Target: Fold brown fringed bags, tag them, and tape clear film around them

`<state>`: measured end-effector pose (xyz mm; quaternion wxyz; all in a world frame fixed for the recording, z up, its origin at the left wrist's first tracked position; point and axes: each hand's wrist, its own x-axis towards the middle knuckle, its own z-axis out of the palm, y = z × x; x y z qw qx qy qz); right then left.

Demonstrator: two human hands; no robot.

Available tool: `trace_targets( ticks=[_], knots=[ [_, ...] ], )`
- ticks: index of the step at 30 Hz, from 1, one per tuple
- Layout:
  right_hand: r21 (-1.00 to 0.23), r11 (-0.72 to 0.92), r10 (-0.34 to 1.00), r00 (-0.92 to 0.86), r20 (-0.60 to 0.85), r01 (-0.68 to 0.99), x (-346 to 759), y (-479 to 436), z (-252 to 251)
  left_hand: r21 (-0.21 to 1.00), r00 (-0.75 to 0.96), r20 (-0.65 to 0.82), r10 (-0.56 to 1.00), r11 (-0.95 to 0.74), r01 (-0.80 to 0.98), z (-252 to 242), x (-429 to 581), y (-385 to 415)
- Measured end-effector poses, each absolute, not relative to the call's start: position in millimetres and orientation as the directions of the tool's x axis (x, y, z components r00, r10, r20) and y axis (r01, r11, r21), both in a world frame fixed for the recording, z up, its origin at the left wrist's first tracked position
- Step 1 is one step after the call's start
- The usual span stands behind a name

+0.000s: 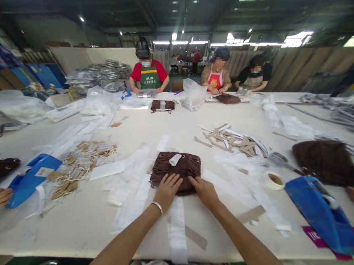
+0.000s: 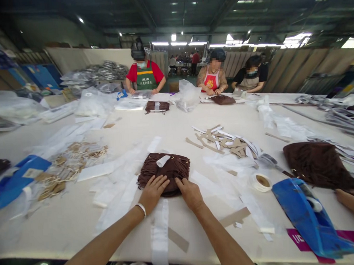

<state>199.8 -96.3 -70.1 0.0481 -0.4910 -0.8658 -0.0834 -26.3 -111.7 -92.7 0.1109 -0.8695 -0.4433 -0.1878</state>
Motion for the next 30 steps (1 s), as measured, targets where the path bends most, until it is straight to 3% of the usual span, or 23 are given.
trace_targets(
  ticks=[12,20,25,30],
  knots=[
    [0.317,0.580,0.708,-0.657,0.259,0.750,205.4,-92.6,-91.7,-0.063,0.536,0.272,0.799,-0.541,0.839,-75.4,-31.2,-124.3],
    [0.323,0.562,0.705,-0.646,0.294,0.761,200.8,-86.8,-88.0,-0.046,0.560,0.253,0.789,-0.568,0.822,-69.2,-32.2,-120.7],
    [0.198,0.649,0.665,-0.674,0.322,0.735,207.3,-95.7,-85.4,-0.030,0.613,0.226,0.758,-0.623,0.782,-65.5,-41.7,-127.0],
    [0.155,0.674,0.672,-0.687,0.277,0.722,213.1,-111.8,-89.7,-0.013,0.603,0.253,0.757,-0.621,0.784,-75.6,-45.0,-141.1]
  ],
)
